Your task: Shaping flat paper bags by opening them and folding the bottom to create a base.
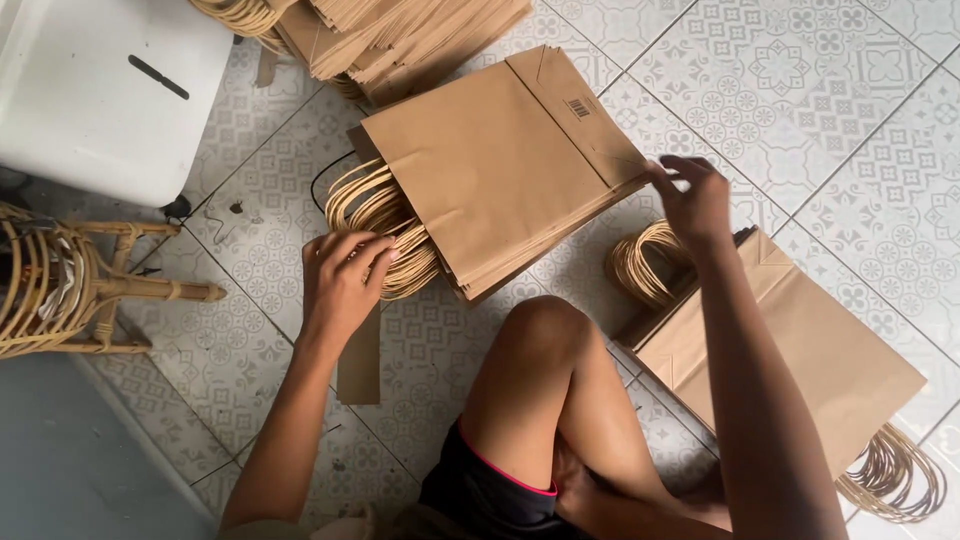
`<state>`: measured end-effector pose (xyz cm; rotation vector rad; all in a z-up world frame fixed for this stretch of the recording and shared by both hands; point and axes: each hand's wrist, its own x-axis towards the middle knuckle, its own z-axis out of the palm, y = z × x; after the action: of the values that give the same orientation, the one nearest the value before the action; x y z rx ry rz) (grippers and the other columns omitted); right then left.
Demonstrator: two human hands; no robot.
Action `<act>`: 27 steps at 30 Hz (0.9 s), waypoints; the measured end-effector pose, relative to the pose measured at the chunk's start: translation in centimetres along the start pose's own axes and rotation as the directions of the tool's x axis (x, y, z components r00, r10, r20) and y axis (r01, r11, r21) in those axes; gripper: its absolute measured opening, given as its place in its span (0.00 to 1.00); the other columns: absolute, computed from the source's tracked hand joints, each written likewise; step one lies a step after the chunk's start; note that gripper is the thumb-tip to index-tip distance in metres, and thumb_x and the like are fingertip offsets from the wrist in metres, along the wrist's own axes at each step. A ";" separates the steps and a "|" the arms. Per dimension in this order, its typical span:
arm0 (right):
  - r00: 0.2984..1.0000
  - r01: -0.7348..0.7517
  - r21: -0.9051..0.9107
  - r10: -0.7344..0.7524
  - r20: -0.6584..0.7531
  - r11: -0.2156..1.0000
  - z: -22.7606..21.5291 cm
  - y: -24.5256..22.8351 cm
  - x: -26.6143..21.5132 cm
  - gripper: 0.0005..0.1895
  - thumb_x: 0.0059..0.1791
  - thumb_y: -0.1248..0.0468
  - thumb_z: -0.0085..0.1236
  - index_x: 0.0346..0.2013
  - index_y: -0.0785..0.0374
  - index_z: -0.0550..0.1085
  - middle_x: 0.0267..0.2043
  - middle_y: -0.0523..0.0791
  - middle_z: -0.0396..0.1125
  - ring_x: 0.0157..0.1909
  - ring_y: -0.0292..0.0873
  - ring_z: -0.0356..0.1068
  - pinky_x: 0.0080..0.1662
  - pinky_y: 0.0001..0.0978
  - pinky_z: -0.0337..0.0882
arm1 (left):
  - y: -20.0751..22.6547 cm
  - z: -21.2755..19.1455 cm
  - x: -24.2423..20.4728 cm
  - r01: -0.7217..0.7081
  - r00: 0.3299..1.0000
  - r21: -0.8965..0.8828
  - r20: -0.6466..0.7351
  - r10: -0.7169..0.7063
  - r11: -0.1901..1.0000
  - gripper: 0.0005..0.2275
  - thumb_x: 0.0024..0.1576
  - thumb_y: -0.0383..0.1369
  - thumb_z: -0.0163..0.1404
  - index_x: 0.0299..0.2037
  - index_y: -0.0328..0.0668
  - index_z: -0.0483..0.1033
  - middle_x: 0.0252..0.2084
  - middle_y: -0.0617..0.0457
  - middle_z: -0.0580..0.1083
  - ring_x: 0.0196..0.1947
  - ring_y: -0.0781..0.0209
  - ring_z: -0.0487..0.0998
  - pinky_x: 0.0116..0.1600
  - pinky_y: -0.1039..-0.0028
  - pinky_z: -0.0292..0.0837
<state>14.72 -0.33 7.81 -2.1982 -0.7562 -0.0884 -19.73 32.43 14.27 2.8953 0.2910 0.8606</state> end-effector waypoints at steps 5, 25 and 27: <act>0.985 -0.093 -0.199 0.119 0.125 0.975 1.6 -3.3 1.1 0.28 0.55 0.41 0.64 0.46 0.66 0.81 0.40 0.57 0.73 0.45 0.64 0.75 0.49 0.57 0.74 | 0.0 0.4 -0.1 -0.049 0.996 -0.029 -0.070 0.047 0.998 0.03 0.60 0.36 0.60 0.41 0.53 0.82 0.42 0.63 0.77 0.49 0.62 0.78 0.54 0.66 0.66; 0.785 -0.541 0.578 0.613 0.088 0.611 1.0 -5.4 -7.3 0.35 0.42 0.71 0.75 0.62 0.69 0.70 0.55 0.65 0.61 0.40 0.55 0.77 0.38 0.36 0.84 | 1.7 -3.5 -1.5 -0.042 0.948 -0.119 -0.319 0.002 0.992 0.03 0.57 0.30 0.59 0.38 0.50 0.79 0.53 0.58 0.75 0.58 0.52 0.73 0.65 0.56 0.56; 0.753 -0.548 0.696 0.637 0.168 0.465 0.5 -7.8 -7.7 0.34 0.44 0.71 0.72 0.63 0.72 0.68 0.46 0.57 0.62 0.40 0.50 0.77 0.42 0.40 0.85 | 2.0 -4.0 -2.1 0.007 0.946 -0.143 -0.321 -0.053 0.990 0.02 0.60 0.29 0.57 0.39 0.49 0.78 0.57 0.55 0.73 0.60 0.49 0.72 0.62 0.57 0.59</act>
<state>4.11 0.23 10.34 -1.5362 0.1238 0.3832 -23.37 30.21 16.78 2.6058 0.2873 1.2977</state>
